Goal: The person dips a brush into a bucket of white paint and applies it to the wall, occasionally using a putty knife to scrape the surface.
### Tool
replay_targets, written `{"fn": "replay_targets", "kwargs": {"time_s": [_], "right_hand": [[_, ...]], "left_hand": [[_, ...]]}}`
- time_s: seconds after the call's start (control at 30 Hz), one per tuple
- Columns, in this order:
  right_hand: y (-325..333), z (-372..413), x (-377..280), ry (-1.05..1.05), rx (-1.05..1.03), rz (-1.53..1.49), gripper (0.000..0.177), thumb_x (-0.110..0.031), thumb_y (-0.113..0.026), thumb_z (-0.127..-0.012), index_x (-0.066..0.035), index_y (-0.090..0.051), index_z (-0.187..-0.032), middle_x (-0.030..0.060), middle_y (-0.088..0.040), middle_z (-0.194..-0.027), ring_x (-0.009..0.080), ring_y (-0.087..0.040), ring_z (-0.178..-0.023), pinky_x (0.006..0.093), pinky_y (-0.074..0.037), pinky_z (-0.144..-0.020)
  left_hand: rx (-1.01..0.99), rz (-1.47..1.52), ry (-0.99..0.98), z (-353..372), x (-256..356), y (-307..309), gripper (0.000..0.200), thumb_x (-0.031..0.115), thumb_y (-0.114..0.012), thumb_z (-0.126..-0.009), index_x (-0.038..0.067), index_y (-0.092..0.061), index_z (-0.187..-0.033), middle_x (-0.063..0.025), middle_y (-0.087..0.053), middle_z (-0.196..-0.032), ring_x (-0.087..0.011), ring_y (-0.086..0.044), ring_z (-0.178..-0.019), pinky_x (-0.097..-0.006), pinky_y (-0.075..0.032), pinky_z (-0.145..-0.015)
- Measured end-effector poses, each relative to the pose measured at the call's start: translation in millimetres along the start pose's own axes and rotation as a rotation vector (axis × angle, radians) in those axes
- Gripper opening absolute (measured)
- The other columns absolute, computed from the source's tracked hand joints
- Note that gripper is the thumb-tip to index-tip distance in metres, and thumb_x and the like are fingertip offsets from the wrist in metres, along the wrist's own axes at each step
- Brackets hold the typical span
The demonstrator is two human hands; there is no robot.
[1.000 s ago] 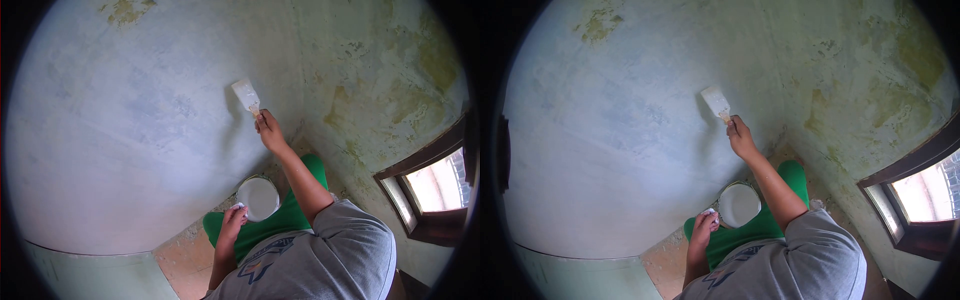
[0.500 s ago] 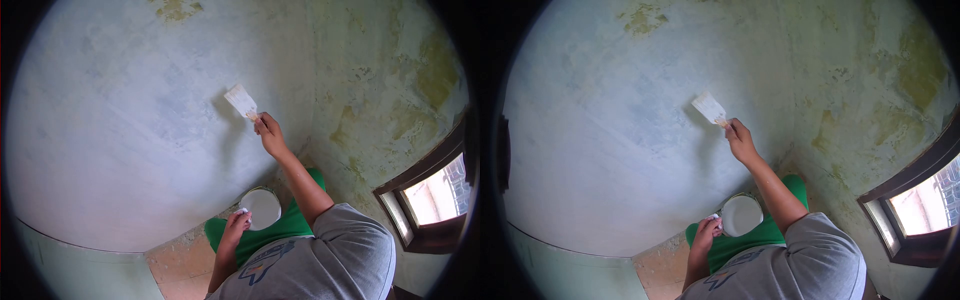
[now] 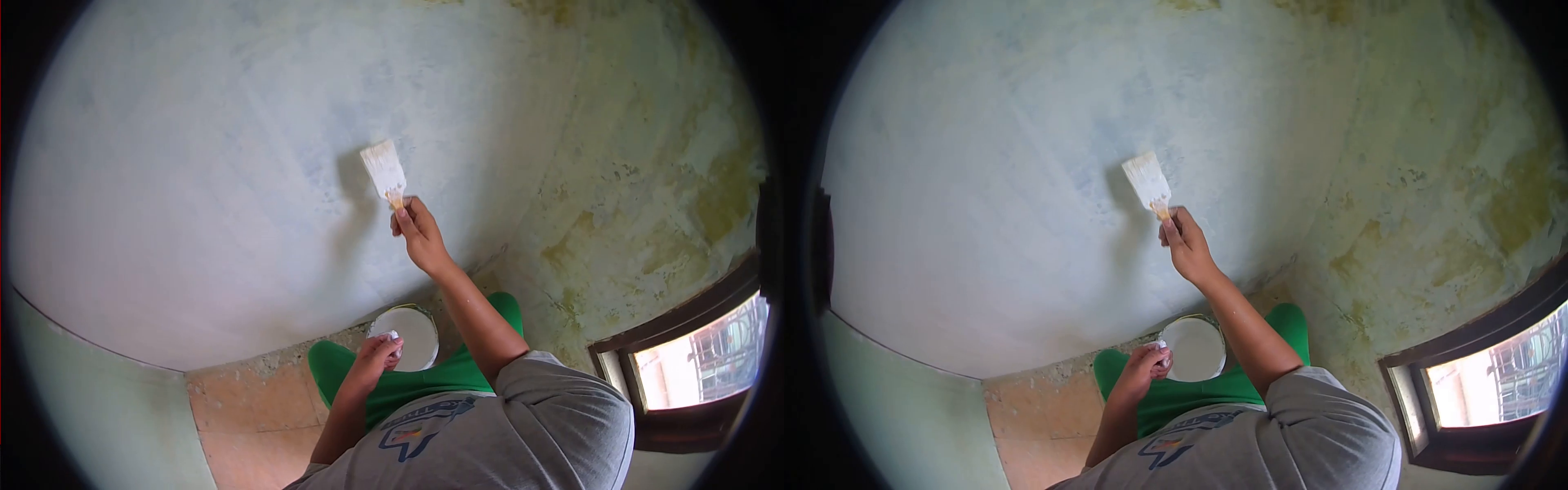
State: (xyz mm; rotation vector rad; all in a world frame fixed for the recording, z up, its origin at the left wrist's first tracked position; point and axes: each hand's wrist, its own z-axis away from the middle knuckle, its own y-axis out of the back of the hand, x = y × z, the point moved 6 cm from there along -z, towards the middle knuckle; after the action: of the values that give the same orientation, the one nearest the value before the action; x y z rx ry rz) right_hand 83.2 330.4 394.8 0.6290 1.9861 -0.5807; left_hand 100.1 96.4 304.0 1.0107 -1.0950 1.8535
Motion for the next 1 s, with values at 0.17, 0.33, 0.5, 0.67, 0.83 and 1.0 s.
{"fn": "replay_targets", "kwargs": {"time_s": [0.17, 0.33, 0.5, 0.67, 0.83, 1.0], "right_hand": [[-9, -18, 12, -0.012, 0.091, 0.101, 0.019, -0.018, -0.041, -0.109, -0.002, -0.050, -0.107, 0.0038, -0.055, -0.076, 0.0098, -0.051, -0.063, 0.0254, -0.045, -0.060], [-3, 25, 59, -0.269, 0.124, 0.185, 0.019, -0.016, -0.042, -0.108, 0.001, -0.051, -0.107, 0.0079, -0.059, -0.074, 0.0110, -0.054, -0.055, 0.0257, -0.046, -0.050], [3, 80, 61, -0.166, 0.219, 0.054, 0.034, -0.016, -0.046, -0.107, 0.005, -0.052, -0.132, 0.0084, -0.062, -0.083, 0.0103, -0.055, -0.058, 0.0227, -0.046, -0.053], [21, 84, 36, 0.027, 0.419, 0.363, 0.039, -0.007, -0.050, -0.103, 0.005, -0.052, -0.139, 0.0060, -0.057, -0.083, 0.0134, -0.047, -0.066, 0.0250, -0.040, -0.061], [6, 24, -30, 0.506, 0.514, 0.593, 0.045, 0.006, -0.053, -0.095, 0.001, -0.051, -0.139, 0.0147, -0.055, -0.098, 0.0243, -0.053, -0.084, 0.0293, -0.044, -0.062], [-6, -18, -14, 0.680, 0.549, 0.629, 0.035, 0.007, -0.056, -0.094, 0.001, -0.053, -0.128, 0.0156, -0.056, -0.107, 0.0206, -0.051, -0.075, 0.0300, -0.043, -0.056]], "left_hand": [[-0.010, 0.053, 0.004, 5, -6, 13, 0.031, 0.023, -0.051, -0.099, 0.011, -0.045, -0.071, 0.0063, -0.034, -0.060, -0.0053, -0.028, -0.053, -0.0246, -0.021, -0.050], [-0.010, 0.070, 0.042, 9, -18, 24, 0.033, 0.025, -0.051, -0.099, 0.011, -0.044, -0.070, 0.0061, -0.034, -0.059, -0.0055, -0.027, -0.052, -0.0251, -0.021, -0.050], [0.005, 0.065, 0.029, 13, -20, 30, 0.034, 0.026, -0.051, -0.099, 0.012, -0.043, -0.069, 0.0060, -0.034, -0.059, -0.0058, -0.029, -0.052, -0.0250, -0.022, -0.051], [0.027, 0.066, 0.032, 10, -20, 31, 0.034, 0.025, -0.051, -0.099, 0.012, -0.043, -0.069, 0.0060, -0.034, -0.059, -0.0057, -0.029, -0.053, -0.0253, -0.022, -0.051], [0.015, 0.044, 0.035, 7, -22, 25, 0.033, 0.024, -0.052, -0.099, 0.012, -0.043, -0.069, 0.0057, -0.035, -0.060, -0.0056, -0.029, -0.053, -0.0253, -0.022, -0.051], [0.033, 0.033, 0.050, 7, -26, 20, 0.031, 0.022, -0.053, -0.097, 0.012, -0.045, -0.069, 0.0055, -0.037, -0.061, -0.0057, -0.030, -0.054, -0.0253, -0.022, -0.052]]}}
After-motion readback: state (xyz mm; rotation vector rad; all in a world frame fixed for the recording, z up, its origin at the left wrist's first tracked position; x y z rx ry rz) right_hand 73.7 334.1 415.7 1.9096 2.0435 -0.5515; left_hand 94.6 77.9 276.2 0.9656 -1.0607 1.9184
